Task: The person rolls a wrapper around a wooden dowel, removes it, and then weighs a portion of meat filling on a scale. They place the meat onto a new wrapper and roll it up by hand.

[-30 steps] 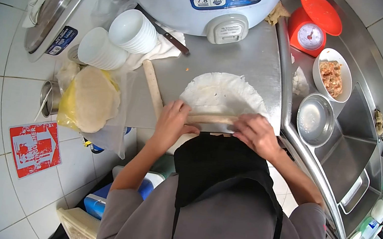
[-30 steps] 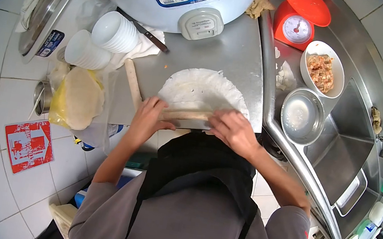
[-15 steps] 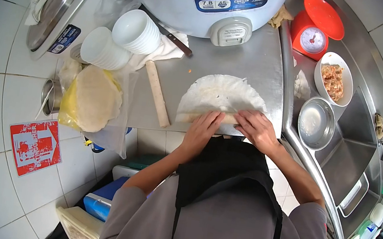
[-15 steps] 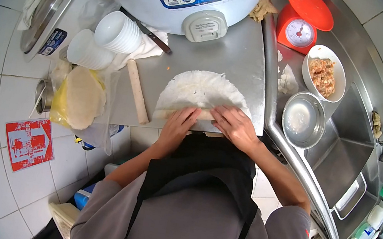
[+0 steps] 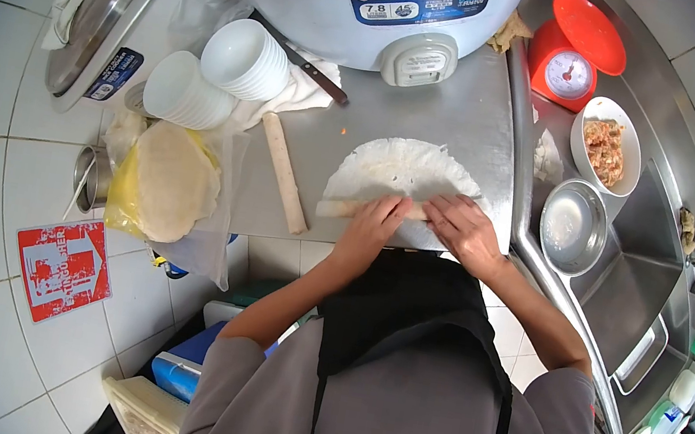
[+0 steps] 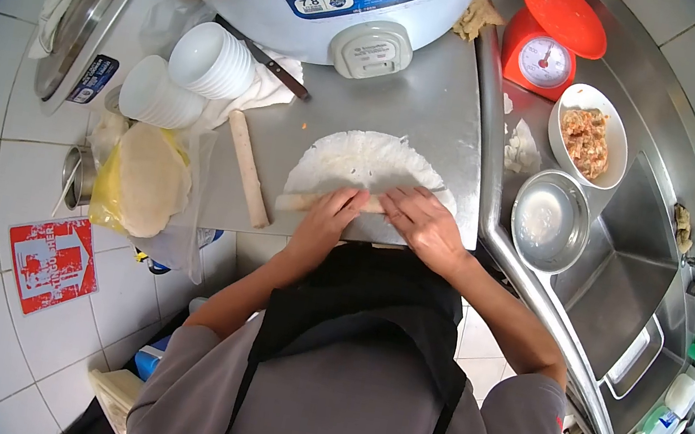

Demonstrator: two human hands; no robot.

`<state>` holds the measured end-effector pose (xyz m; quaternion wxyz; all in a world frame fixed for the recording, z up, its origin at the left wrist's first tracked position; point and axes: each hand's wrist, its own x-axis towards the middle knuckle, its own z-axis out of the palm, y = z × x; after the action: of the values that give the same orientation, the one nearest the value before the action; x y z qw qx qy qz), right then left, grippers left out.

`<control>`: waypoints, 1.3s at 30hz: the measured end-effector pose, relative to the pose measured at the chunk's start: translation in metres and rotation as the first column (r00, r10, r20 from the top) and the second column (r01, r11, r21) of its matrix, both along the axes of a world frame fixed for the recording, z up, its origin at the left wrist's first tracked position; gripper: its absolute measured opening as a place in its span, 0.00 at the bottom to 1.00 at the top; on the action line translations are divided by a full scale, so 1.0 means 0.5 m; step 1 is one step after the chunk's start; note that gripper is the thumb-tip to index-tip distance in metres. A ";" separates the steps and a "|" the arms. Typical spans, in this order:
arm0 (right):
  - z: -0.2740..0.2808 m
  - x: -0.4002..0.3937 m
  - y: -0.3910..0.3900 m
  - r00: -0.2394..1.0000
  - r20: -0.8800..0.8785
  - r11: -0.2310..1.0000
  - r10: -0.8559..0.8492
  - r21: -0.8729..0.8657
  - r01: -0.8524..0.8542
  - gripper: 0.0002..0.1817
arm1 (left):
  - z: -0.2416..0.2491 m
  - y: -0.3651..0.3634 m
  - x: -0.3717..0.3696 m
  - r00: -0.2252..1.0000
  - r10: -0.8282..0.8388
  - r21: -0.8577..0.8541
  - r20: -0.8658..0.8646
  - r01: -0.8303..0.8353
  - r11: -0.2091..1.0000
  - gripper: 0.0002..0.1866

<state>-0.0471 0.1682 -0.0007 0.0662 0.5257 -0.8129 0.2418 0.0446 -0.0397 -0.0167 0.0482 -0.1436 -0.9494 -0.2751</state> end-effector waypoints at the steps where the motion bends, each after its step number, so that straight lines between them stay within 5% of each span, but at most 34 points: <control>1: 0.003 0.000 -0.010 0.999 -0.050 0.999 0.022 -0.040 -0.024 0.23 | 0.007 -0.001 -0.004 0.999 -0.012 0.018 0.047 0.011 1.000 0.28; 3: 0.002 -0.002 -0.014 0.994 -0.099 0.996 0.039 -0.080 -0.047 0.22 | 0.009 0.000 -0.007 0.995 -0.027 0.035 0.094 0.023 0.999 0.28; 6: -0.004 -0.010 -0.017 0.996 -0.068 0.998 0.052 -0.038 -0.055 0.21 | 0.006 0.010 -0.010 0.997 0.030 -0.015 -0.076 -0.031 0.999 0.25; 11: -0.009 -0.025 -0.025 0.995 0.094 1.000 0.019 0.005 -0.019 0.22 | 0.002 0.023 -0.009 0.980 0.121 0.003 -0.159 -0.122 0.993 0.26; 15: 0.008 -0.024 -0.040 1.000 0.031 0.997 0.001 -0.078 0.001 0.24 | -0.017 0.018 -0.028 0.978 0.137 0.015 -0.157 -0.137 0.990 0.27; 20: -0.004 -0.035 -0.031 0.996 0.018 0.996 0.088 0.028 -0.088 0.25 | 0.001 0.019 -0.039 0.961 0.128 0.049 -0.244 -0.120 0.992 0.28; 36: -0.007 -0.028 -0.027 1.000 -0.024 0.998 -0.004 0.063 0.006 0.24 | -0.017 -0.004 -0.063 0.986 0.062 -0.013 -0.155 -0.065 0.998 0.24; 39: 0.014 -0.009 -0.009 0.989 0.121 0.988 -0.091 -0.111 0.104 0.20 | -0.017 -0.020 -0.059 0.993 -0.024 -0.003 -0.118 0.023 1.000 0.23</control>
<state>-0.0513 0.1637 0.0065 0.0617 0.4656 -0.8245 0.3155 0.0153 -0.0496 -0.0254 0.1009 -0.1708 -0.9434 -0.2659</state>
